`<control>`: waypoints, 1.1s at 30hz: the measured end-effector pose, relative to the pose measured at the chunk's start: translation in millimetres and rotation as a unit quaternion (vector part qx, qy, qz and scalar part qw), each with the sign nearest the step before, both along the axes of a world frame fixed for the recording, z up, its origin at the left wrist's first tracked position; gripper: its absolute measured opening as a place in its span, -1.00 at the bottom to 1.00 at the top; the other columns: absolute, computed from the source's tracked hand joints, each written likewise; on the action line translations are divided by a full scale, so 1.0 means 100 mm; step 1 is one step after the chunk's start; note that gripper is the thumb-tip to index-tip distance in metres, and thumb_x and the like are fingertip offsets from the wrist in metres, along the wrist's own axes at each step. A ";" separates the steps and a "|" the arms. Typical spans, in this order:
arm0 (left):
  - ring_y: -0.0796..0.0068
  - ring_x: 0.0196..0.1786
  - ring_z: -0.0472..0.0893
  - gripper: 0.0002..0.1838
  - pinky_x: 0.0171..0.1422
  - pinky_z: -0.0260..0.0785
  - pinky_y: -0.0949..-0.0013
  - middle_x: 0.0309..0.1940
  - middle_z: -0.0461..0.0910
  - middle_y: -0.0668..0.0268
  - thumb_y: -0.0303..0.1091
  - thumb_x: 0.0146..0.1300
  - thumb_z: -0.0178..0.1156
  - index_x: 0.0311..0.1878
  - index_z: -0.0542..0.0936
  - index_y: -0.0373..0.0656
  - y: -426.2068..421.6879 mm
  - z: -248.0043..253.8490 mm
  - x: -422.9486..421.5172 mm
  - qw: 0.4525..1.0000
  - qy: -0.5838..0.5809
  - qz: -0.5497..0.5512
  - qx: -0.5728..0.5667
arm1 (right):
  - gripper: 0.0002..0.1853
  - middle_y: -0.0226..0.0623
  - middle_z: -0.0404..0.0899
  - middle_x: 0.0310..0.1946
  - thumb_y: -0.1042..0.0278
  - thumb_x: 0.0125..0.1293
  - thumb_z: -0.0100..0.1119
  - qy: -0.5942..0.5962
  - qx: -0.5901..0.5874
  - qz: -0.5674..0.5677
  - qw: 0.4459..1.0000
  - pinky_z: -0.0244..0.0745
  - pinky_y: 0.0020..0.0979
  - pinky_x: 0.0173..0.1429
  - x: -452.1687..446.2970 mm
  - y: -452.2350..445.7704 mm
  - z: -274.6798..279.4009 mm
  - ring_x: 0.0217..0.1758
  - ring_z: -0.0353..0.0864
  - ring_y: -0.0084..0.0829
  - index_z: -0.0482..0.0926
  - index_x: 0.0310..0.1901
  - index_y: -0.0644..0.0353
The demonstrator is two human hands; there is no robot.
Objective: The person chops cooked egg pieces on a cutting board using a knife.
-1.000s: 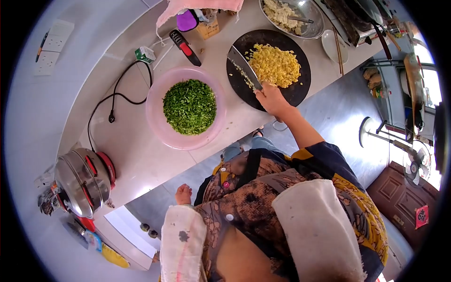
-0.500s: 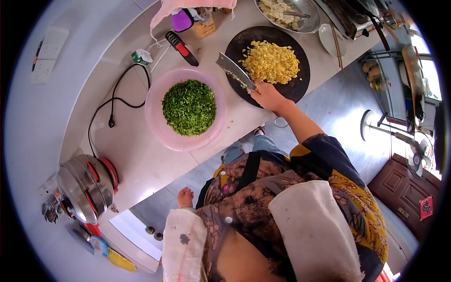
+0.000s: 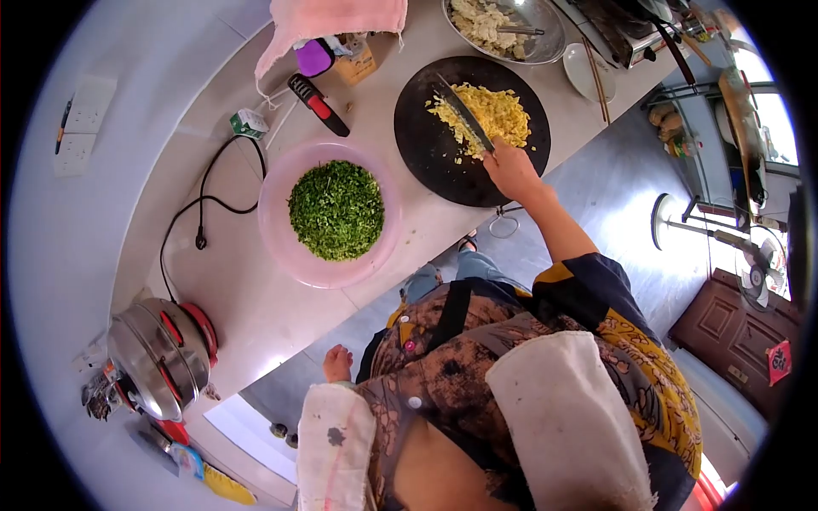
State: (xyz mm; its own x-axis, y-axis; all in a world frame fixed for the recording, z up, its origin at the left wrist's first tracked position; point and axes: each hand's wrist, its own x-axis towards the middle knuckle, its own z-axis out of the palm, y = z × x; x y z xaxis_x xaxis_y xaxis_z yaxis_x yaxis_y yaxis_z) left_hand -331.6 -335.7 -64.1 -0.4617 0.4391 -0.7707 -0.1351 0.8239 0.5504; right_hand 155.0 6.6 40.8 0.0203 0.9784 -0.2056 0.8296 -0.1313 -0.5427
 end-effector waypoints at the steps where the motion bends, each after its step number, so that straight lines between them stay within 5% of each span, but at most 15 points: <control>1: 0.49 -0.39 0.59 -0.76 -0.39 0.46 0.50 -0.36 0.59 0.25 -0.40 0.21 0.17 -0.09 0.52 -0.32 0.02 0.00 0.01 1.000 0.000 0.001 0.002 | -0.69 0.21 0.54 -0.44 0.23 0.30 -0.03 0.003 0.001 -0.008 1.000 0.43 0.00 -0.15 0.02 0.01 0.03 -0.28 0.55 0.15 0.35 -0.21 0.39; 10: 0.50 -0.41 0.58 -0.74 -0.41 0.45 0.50 -0.37 0.58 0.26 -0.40 0.20 0.17 -0.09 0.52 -0.33 0.04 0.08 0.11 1.000 0.017 0.001 -0.017 | -0.69 0.23 0.53 -0.48 0.24 0.33 -0.09 -0.023 -0.015 -0.011 1.000 0.44 0.03 -0.20 0.05 0.10 -0.28 -0.34 0.55 0.18 0.33 -0.24 0.43; 14: 0.51 -0.43 0.58 -0.76 -0.43 0.44 0.50 -0.38 0.58 0.26 -0.41 0.20 0.16 -0.10 0.52 -0.33 0.18 0.20 0.20 0.994 0.053 -0.088 -0.029 | -0.67 0.22 0.54 -0.46 0.23 0.33 -0.09 -0.011 -0.003 0.006 1.000 0.43 0.02 -0.15 0.10 0.09 -0.26 -0.30 0.55 0.18 0.34 -0.23 0.44; 19: 0.50 -0.43 0.58 -0.74 -0.43 0.44 0.50 -0.36 0.58 0.26 -0.40 0.20 0.17 -0.08 0.51 -0.32 -0.04 -0.30 -0.20 0.997 -0.062 -0.032 0.041 | -0.69 0.23 0.54 -0.43 0.23 0.31 -0.06 0.030 0.015 -0.054 0.998 0.42 0.02 -0.13 0.13 0.02 -0.02 -0.26 0.55 0.18 0.35 -0.22 0.41; 21: 0.50 -0.42 0.58 -0.74 -0.43 0.44 0.50 -0.36 0.58 0.26 -0.40 0.20 0.17 -0.07 0.51 -0.32 0.03 -0.13 -0.04 1.000 -0.023 0.003 0.022 | -0.69 0.23 0.54 -0.41 0.24 0.30 -0.05 0.032 0.007 -0.074 0.997 0.42 0.02 -0.12 0.15 0.06 0.18 -0.25 0.55 0.18 0.36 -0.22 0.40; 27: 0.49 -0.40 0.59 -0.73 -0.40 0.45 0.50 -0.34 0.58 0.25 -0.41 0.21 0.16 -0.05 0.51 -0.31 -0.01 0.00 0.10 1.000 0.000 0.008 -0.013 | -0.69 0.23 0.54 -0.40 0.24 0.29 -0.03 -0.023 -0.008 -0.052 0.998 0.42 0.02 -0.08 0.28 0.28 -0.39 -0.23 0.54 0.18 0.36 -0.20 0.40; 33: 0.47 -0.40 0.58 -0.74 -0.38 0.46 0.50 -0.35 0.58 0.26 -0.41 0.21 0.17 -0.05 0.51 -0.30 -0.01 -0.05 0.07 1.000 0.022 -0.003 -0.009 | -0.68 0.27 0.53 -0.41 0.24 0.29 -0.05 0.018 0.008 -0.053 0.998 0.42 0.01 -0.09 0.26 0.21 -0.17 -0.23 0.54 0.19 0.37 -0.25 0.44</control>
State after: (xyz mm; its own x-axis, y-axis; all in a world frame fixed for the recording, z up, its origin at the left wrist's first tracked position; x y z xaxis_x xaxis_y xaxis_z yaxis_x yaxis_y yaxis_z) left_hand -324.2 -337.0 -68.7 -0.4933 0.4272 -0.7577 -0.1065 0.8349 0.5400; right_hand 181.2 27.5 23.9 0.1163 0.9742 -0.1933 0.7913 -0.2084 -0.5747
